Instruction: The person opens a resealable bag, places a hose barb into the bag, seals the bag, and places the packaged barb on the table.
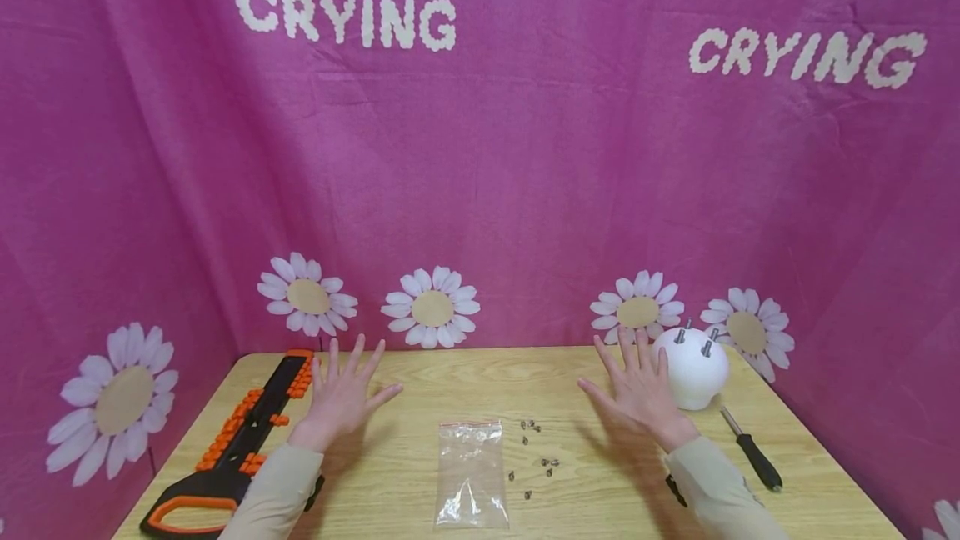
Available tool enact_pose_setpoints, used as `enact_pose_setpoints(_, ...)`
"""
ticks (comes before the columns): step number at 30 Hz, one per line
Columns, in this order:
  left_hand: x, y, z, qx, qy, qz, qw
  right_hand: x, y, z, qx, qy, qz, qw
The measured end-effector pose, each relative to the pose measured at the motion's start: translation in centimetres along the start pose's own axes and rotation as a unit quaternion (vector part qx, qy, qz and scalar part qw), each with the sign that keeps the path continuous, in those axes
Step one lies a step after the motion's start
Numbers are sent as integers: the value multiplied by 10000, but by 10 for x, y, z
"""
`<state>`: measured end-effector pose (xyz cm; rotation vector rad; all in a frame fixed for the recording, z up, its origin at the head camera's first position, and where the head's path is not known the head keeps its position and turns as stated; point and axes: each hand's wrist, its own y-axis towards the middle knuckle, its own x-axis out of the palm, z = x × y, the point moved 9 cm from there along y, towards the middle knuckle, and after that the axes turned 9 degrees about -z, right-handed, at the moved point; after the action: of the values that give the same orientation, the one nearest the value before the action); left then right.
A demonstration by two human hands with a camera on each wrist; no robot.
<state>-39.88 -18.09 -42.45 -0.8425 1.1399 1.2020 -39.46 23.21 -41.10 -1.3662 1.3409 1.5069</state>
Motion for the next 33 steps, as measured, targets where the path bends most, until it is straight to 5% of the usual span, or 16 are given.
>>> enact_pose_setpoints(15,2,-1,-1,11,22,-53,10000,5,-1,0,-151,138,174,9996)
enact_pose_setpoints(22,2,-2,0,14,27,-21,10000,5,-1,-1,-30,-22,-167,9999)
enact_pose_setpoints(33,9,-3,7,179,107,36,9998,6,2,-13,-216,48,-183,9996)
